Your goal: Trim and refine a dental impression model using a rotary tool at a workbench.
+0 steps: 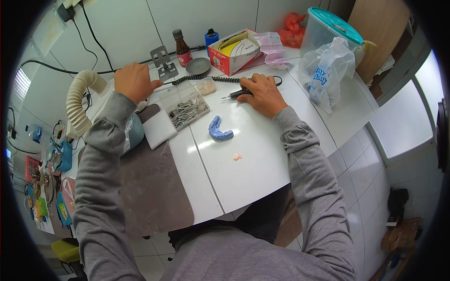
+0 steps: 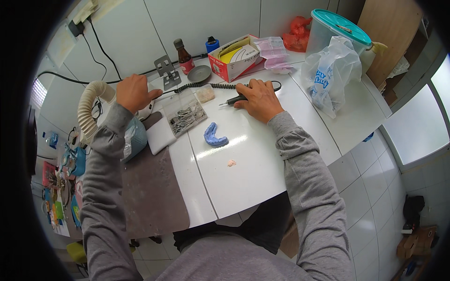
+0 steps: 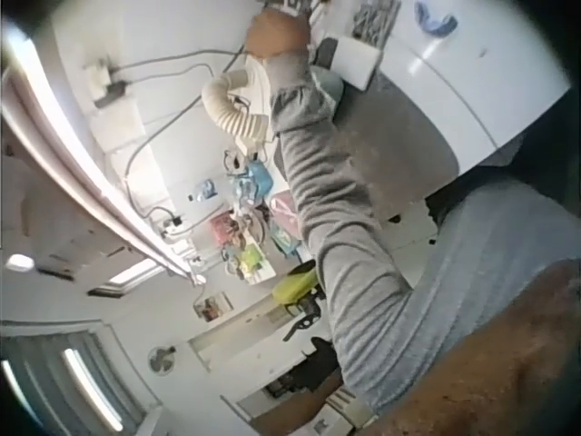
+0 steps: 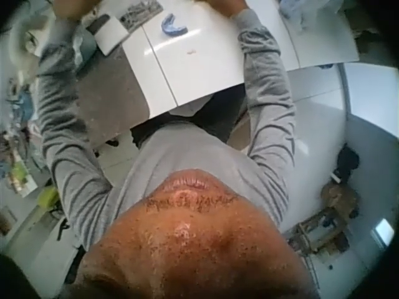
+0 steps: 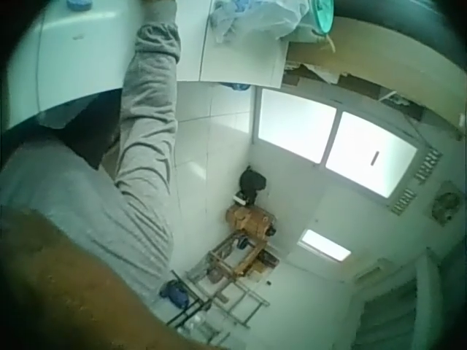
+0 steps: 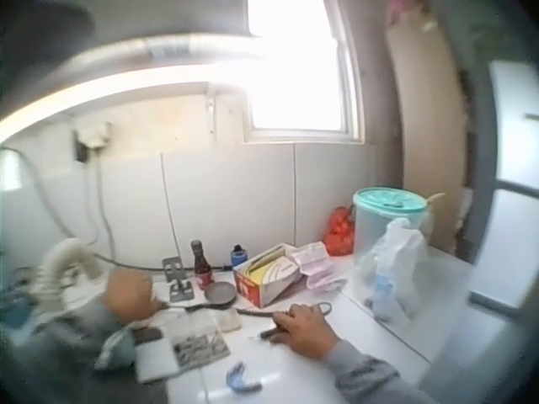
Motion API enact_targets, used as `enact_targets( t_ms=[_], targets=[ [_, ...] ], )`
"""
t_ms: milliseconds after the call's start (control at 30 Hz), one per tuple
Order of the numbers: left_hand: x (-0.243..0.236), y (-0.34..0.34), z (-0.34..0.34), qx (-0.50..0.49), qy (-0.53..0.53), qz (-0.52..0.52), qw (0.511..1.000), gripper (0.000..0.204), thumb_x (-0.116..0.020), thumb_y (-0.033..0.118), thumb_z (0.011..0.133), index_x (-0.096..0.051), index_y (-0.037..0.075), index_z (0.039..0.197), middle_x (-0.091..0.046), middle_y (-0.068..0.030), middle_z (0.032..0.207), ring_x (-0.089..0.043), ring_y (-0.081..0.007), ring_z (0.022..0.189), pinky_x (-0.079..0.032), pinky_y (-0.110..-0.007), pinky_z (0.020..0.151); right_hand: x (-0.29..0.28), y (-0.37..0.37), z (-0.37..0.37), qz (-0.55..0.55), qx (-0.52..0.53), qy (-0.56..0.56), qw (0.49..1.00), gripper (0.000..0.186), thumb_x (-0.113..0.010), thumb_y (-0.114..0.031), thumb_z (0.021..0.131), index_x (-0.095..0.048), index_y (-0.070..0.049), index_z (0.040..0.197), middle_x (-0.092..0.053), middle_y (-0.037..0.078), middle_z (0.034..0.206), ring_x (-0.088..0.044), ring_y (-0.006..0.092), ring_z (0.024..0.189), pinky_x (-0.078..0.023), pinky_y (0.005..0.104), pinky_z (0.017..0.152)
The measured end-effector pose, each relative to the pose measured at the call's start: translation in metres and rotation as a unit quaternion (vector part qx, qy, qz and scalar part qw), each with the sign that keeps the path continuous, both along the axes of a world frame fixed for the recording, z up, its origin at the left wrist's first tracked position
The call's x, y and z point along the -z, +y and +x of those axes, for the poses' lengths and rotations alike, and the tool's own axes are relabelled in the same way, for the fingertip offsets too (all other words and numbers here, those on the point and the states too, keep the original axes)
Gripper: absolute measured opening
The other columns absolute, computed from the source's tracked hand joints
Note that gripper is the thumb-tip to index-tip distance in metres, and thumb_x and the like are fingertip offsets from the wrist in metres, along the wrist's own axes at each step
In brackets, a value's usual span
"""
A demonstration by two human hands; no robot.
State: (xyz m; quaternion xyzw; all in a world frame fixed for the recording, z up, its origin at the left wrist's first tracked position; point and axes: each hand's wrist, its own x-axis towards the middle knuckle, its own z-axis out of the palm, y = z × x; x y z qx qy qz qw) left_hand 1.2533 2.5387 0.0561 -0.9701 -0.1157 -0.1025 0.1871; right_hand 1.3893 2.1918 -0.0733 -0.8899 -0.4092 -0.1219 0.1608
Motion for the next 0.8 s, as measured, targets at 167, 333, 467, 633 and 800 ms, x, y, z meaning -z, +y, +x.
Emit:
enact_targets(
  t_ms=[167, 333, 467, 633, 800],
  targets=[
    [0.053, -0.1, -0.049, 0.302, -0.017, -0.294, 0.907, 0.041, -0.089, 0.03, 0.093, -0.071, 0.006, 0.121, -0.069, -0.0142, 0.116, -0.071, -0.0371, 0.104, -0.057, -0.046, 0.089, 0.013, -0.004, 0.008, 0.042, -0.006, -0.009, 0.999, 0.045, -0.086, -0.051, 0.092, -0.072, -0.017, 0.117, -0.063, 0.009, 0.11, -0.059, 0.0296, 0.115, -0.04, 0.0458, 0.098],
    [0.106, -0.121, -0.072, 0.299, -0.073, -0.372, 0.875, 0.07, -0.094, 0.039, 0.088, -0.062, 0.002, 0.138, -0.065, -0.0193, 0.126, -0.067, -0.0398, 0.118, -0.055, -0.048, 0.1, 0.009, 0.002, 0.006, 0.051, -0.011, -0.001, 0.999, 0.044, -0.088, -0.049, 0.09, -0.073, -0.017, 0.116, -0.062, 0.009, 0.109, -0.059, 0.0292, 0.113, -0.04, 0.0457, 0.099],
    [0.128, -0.127, -0.067, 0.316, -0.104, -0.372, 0.867, 0.079, -0.094, 0.042, 0.087, -0.059, -0.002, 0.142, -0.065, -0.0224, 0.132, -0.065, -0.0403, 0.119, -0.054, -0.049, 0.103, 0.005, -0.001, 0.004, 0.069, -0.023, -0.015, 0.997, 0.045, -0.09, -0.046, 0.089, -0.074, -0.016, 0.118, -0.062, 0.009, 0.109, -0.059, 0.029, 0.112, -0.041, 0.0459, 0.098],
    [0.139, -0.129, -0.066, 0.308, -0.106, -0.368, 0.871, 0.075, -0.093, 0.038, 0.088, -0.061, -0.002, 0.142, -0.067, -0.02, 0.13, -0.063, -0.0371, 0.113, -0.054, -0.048, 0.101, -0.003, 0.007, -0.002, 0.131, -0.054, -0.058, 0.988, 0.038, -0.09, -0.039, 0.091, -0.076, -0.012, 0.114, -0.064, 0.009, 0.108, -0.062, 0.0294, 0.108, -0.044, 0.0443, 0.095],
    [0.136, -0.13, -0.067, 0.328, -0.11, -0.421, 0.839, 0.072, -0.092, 0.032, 0.088, -0.06, -0.002, 0.143, -0.067, -0.0199, 0.127, -0.065, -0.0376, 0.113, -0.055, -0.046, 0.1, -0.015, 0.015, -0.011, 0.198, -0.097, -0.115, 0.969, 0.007, -0.077, -0.009, 0.097, -0.079, -0.006, 0.104, -0.076, 0.008, 0.096, -0.069, 0.0295, 0.09, -0.047, 0.0419, 0.092]
  ],
)
